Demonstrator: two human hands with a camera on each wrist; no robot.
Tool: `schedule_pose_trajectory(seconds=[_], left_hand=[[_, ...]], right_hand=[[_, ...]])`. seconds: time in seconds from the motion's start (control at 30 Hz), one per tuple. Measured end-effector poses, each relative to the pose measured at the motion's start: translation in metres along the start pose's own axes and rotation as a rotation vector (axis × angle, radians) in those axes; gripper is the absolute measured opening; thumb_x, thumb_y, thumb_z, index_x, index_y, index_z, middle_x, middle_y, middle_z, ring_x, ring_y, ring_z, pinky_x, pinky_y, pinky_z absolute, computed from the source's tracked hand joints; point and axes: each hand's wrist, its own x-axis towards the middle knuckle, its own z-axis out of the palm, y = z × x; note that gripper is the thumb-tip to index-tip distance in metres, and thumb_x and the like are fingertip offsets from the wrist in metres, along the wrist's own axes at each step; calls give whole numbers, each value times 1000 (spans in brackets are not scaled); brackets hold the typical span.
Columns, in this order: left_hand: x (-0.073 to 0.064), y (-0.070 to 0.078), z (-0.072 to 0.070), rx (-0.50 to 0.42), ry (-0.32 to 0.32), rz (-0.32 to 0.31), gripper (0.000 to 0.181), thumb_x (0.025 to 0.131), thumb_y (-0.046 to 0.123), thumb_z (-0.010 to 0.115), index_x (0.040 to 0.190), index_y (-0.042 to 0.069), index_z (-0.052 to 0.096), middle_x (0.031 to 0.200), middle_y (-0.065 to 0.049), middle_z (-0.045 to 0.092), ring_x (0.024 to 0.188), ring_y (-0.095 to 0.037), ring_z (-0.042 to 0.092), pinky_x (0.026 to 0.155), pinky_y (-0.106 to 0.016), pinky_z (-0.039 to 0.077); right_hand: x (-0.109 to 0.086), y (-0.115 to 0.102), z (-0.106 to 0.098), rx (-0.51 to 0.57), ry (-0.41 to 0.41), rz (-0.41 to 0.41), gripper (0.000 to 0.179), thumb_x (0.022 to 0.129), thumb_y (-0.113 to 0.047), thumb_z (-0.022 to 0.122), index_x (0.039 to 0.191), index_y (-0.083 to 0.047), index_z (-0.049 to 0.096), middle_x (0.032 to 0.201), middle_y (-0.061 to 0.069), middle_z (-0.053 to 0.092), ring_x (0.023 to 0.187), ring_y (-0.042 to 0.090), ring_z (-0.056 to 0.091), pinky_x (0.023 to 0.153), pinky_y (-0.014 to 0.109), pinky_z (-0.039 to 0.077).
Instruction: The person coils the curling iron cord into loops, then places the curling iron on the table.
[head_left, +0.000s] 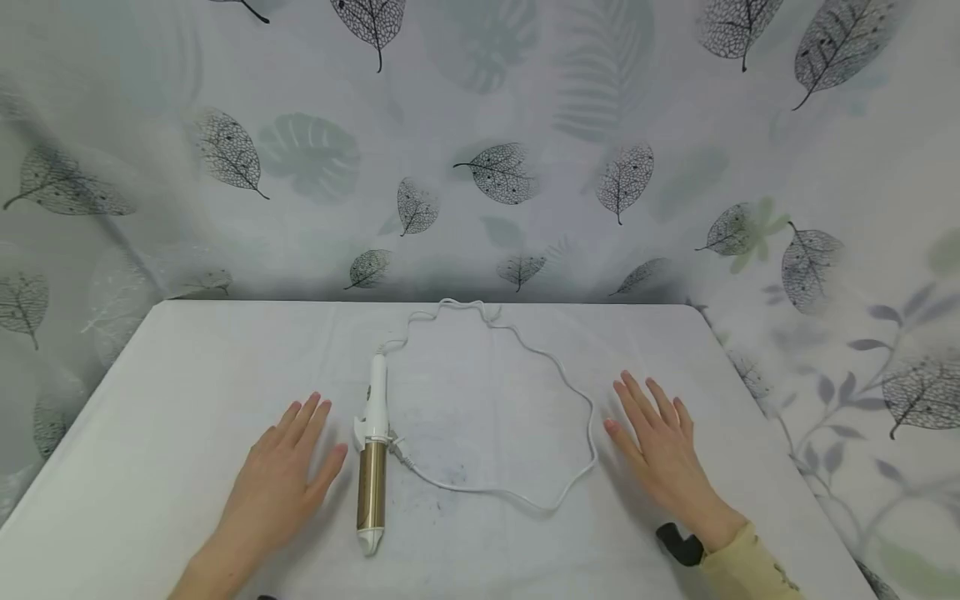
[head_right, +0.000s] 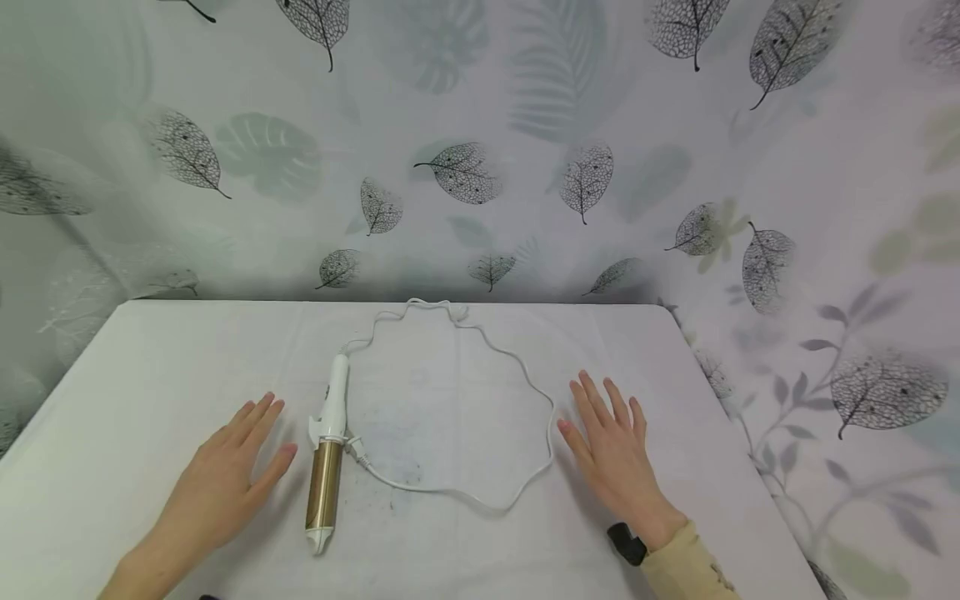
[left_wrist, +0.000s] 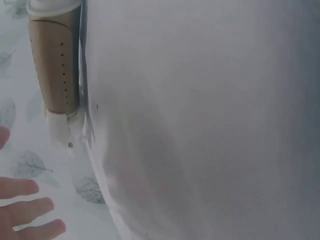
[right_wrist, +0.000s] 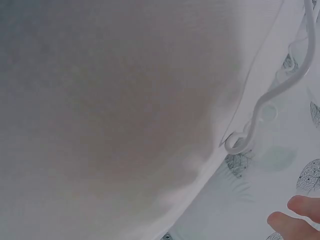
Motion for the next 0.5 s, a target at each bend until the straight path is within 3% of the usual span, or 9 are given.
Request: schedule_pose_trajectory(seconds=[0.27,0.37,0.5], left_hand=[[4,21,7,-140,-96,-136,71,98,46,60,147,-2,41,136,-27,55,123,-48,54,98,-61,44],[7,27,11,-188,-159,-185,78,94,51,64,146,-3,41,116,-19,65,101,-35,63,87,-50,51],[11,31,18,-267,-280,-241,95,87,54,71,149,-3,29,94,-5,62,76,-16,55,67,-34,48]], right_hand=[[7,-9,0,3,-66,-7,57,103,-35,54,150,-4,42,158,17,37,143,47,27,109,69,13],[10,-16,2,18,-73,-10,57,103,-34,54,149,-4,42,158,17,37,144,46,26,110,69,13],[14,-27,4,46,-89,-21,56,103,-35,54,149,-3,43,158,15,37,145,44,26,110,68,12]])
